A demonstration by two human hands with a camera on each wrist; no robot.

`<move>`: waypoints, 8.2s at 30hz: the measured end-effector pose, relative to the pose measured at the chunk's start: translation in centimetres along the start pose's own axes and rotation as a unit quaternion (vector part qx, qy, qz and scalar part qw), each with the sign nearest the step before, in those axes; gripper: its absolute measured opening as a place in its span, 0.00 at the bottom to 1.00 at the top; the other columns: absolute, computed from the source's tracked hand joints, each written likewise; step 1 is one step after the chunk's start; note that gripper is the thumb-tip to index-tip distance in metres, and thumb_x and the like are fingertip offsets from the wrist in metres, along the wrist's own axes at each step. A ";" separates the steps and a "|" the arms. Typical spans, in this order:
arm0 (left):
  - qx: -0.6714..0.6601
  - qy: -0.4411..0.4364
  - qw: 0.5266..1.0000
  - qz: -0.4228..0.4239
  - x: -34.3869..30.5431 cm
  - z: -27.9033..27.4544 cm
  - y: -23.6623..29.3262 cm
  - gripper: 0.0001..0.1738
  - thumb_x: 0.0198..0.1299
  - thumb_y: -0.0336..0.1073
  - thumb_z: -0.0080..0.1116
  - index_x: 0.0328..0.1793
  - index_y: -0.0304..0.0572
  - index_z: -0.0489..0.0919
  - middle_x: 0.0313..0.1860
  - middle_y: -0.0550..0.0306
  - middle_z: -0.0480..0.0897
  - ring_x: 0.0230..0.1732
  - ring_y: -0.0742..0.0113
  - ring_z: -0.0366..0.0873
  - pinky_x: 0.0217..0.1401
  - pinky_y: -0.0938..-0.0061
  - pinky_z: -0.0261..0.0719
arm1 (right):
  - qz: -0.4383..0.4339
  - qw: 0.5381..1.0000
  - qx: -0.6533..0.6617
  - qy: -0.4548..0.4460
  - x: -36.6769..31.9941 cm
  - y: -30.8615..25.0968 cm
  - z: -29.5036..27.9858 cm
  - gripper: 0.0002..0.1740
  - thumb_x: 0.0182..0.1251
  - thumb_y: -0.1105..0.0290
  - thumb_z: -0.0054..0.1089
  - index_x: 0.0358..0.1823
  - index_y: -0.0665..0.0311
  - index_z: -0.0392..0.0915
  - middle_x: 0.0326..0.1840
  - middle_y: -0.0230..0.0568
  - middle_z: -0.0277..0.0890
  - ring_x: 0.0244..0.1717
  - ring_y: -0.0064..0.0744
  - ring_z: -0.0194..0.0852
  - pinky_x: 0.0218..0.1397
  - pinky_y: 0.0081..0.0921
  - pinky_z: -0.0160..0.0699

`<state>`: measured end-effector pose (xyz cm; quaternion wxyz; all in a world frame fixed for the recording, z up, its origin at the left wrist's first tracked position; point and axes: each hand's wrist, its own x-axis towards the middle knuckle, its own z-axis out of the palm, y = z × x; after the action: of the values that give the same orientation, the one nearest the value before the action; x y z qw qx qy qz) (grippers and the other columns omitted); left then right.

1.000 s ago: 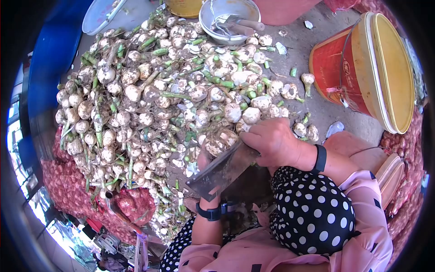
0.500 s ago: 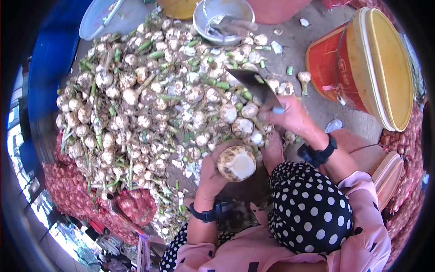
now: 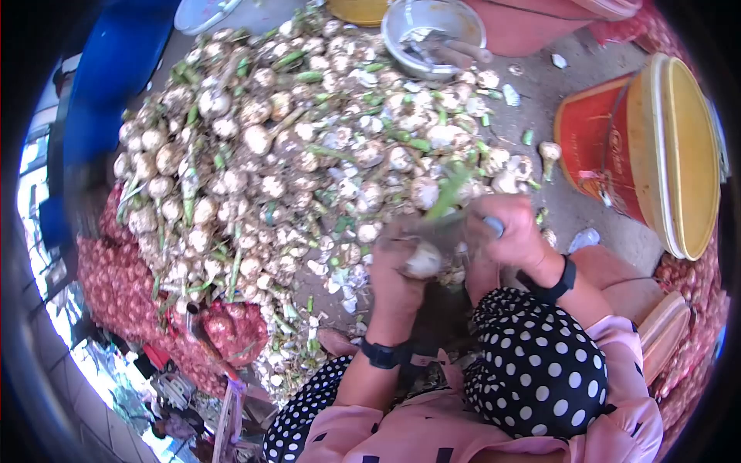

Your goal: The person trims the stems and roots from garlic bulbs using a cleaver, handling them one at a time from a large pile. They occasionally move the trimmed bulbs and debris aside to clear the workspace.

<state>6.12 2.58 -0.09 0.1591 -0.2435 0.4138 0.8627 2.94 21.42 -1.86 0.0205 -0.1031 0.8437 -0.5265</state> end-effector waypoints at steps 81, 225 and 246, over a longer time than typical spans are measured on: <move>0.068 -0.090 0.969 0.219 3.3 0.5 4.5 0.28 0.62 0.38 0.52 0.68 0.38 0.63 0.63 0.50 0.68 0.62 0.60 0.68 0.62 0.63 0.68 | 0.245 0.955 0.169 0.015 -1.4 4.1 -0.8 0.06 0.53 0.76 0.61 0.33 0.67 0.81 0.25 0.30 0.79 0.27 0.16 0.73 0.33 0.17 0.73; 0.136 0.199 0.970 0.031 0.5 -11.0 4.2 0.34 0.49 0.24 0.58 0.65 0.28 0.64 0.43 0.47 0.80 0.40 0.63 0.80 0.44 0.71 0.80 | 0.001 0.999 -0.010 -0.051 0.3 -0.7 1.4 0.06 0.44 0.75 0.63 0.27 0.60 0.79 0.19 0.41 0.73 0.22 0.41 0.76 0.27 0.33 0.74; 0.131 0.033 0.990 -0.036 -0.3 -2.1 1.0 0.34 0.39 0.21 0.60 0.59 0.36 0.68 0.45 0.54 0.77 0.44 0.65 0.78 0.44 0.75 0.79 | -0.034 0.998 -0.041 -0.023 0.9 -1.5 0.7 0.05 0.44 0.72 0.61 0.24 0.58 0.75 0.19 0.40 0.72 0.23 0.45 0.75 0.25 0.36 0.74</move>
<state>6.48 0.30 -0.37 0.2068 -0.2642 0.5189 0.7862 2.35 19.95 -0.74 0.0171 -0.1448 0.8600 -0.4891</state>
